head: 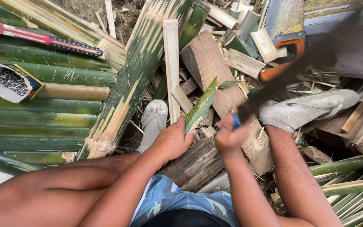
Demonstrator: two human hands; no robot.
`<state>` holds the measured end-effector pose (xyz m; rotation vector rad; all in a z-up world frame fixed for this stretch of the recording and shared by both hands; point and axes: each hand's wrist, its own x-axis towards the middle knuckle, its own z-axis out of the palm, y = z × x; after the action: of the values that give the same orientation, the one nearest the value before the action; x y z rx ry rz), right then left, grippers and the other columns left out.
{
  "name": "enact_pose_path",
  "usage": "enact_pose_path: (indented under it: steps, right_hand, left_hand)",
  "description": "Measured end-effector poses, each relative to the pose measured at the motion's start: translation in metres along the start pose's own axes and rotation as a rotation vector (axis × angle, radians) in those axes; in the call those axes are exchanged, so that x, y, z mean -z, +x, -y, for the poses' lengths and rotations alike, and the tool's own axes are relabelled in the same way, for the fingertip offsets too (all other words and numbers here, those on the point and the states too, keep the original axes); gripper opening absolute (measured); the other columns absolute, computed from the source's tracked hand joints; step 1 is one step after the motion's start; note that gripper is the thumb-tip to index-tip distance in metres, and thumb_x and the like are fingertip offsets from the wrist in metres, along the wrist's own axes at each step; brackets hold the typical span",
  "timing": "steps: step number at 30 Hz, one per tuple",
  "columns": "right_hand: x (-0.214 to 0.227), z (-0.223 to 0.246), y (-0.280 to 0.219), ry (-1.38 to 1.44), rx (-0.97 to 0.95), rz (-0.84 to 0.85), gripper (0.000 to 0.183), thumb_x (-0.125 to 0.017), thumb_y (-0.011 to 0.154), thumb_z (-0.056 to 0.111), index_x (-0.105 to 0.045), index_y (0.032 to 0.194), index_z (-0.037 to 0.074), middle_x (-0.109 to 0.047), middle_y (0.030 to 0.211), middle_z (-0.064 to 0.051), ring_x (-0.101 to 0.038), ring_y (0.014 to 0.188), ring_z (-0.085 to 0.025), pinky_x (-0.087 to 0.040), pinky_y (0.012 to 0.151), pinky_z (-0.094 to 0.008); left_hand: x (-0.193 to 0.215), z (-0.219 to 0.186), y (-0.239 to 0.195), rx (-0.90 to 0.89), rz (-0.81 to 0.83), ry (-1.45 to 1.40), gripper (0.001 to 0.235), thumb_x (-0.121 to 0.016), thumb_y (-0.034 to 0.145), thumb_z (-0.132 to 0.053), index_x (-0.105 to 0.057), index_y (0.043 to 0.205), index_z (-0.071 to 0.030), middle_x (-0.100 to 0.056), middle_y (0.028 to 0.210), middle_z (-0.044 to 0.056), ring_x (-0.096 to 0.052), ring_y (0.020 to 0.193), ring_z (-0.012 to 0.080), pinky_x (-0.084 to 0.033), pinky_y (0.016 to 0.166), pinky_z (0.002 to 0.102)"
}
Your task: The person splits bamboo strips with a machete and hammers nails into a bamboo frame to assemble a structure. They repeatedly cut strips, position them, and secure them with nails.
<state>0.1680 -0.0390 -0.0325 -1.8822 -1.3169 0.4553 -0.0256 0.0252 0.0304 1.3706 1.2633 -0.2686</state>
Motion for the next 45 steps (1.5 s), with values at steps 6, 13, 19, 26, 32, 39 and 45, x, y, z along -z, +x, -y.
enact_pose_path:
  steps: [6,13,19,26,32,39,45]
  right_hand:
    - [-0.016,-0.005,0.019,-0.195,-0.244,0.269,0.032,-0.061,0.103,0.022,-0.050,0.119,-0.004,-0.065,0.078,-0.027,-0.065,0.069,-0.045,-0.049,0.060,-0.048]
    - [-0.006,0.000,-0.001,0.125,-0.231,0.051,0.029,-0.056,0.103,0.019,-0.047,0.119,-0.004,-0.061,0.081,-0.028,-0.063,0.066,-0.041,-0.051,0.059,-0.045]
    - [-0.013,0.004,0.012,-0.180,-0.245,0.263,0.031,-0.061,0.103,0.025,-0.055,0.117,-0.002,-0.068,0.085,-0.028,-0.067,0.076,-0.046,-0.052,0.066,-0.051]
    - [-0.015,-0.019,-0.005,-0.200,-0.250,0.224,0.038,-0.060,0.104,0.027,-0.049,0.119,-0.006,-0.067,0.081,-0.027,-0.067,0.075,-0.046,-0.051,0.066,-0.053]
    - [-0.023,-0.055,0.007,0.283,-0.722,0.448,0.028,-0.058,0.102,0.028,-0.049,0.113,0.003,-0.061,0.072,-0.009,-0.060,0.050,-0.019,-0.052,0.043,-0.037]
    - [0.049,-0.028,0.006,0.453,-0.740,0.138,0.026,-0.052,0.109,0.030,-0.046,0.114,0.004,-0.058,0.072,-0.007,-0.055,0.048,-0.015,-0.050,0.042,-0.034]
    - [0.103,0.057,-0.019,0.187,-0.208,0.242,0.023,-0.060,0.102,0.024,-0.055,0.115,0.005,-0.069,0.079,-0.014,-0.069,0.065,-0.027,-0.055,0.058,-0.041]
  left_hand:
    - [0.006,-0.009,-0.002,-0.014,-0.054,0.085,0.055,-0.056,0.096,-0.038,-0.041,0.130,0.003,-0.067,0.108,0.032,-0.066,0.102,0.0490,-0.050,0.092,0.057]
    - [-0.002,0.007,0.002,-0.011,-0.012,0.062,0.055,-0.055,0.097,-0.039,-0.041,0.131,0.002,-0.068,0.107,0.031,-0.066,0.101,0.0497,-0.051,0.091,0.057]
    - [0.001,0.002,0.002,-0.009,-0.072,0.186,0.058,-0.058,0.095,-0.038,-0.039,0.133,0.001,-0.066,0.114,0.031,-0.066,0.103,0.0498,-0.051,0.093,0.057]
    - [-0.003,0.013,0.010,-0.028,-0.112,0.217,0.058,-0.058,0.096,-0.039,-0.040,0.134,0.000,-0.067,0.113,0.030,-0.066,0.104,0.0492,-0.051,0.092,0.057]
    - [0.008,0.004,-0.007,-0.026,-0.274,0.456,0.056,-0.066,0.090,-0.042,-0.050,0.123,0.000,-0.070,0.108,0.027,-0.070,0.097,0.0450,-0.056,0.086,0.054]
    - [0.037,-0.031,-0.045,-0.054,-0.314,0.592,0.045,-0.067,0.083,-0.029,-0.058,0.114,0.002,-0.073,0.100,0.027,-0.072,0.095,0.0451,-0.057,0.087,0.053]
    - [0.050,-0.062,-0.065,-0.039,-0.204,0.490,0.041,-0.063,0.080,-0.028,-0.073,0.107,0.002,-0.069,0.112,0.030,-0.067,0.107,0.0467,-0.052,0.098,0.050]
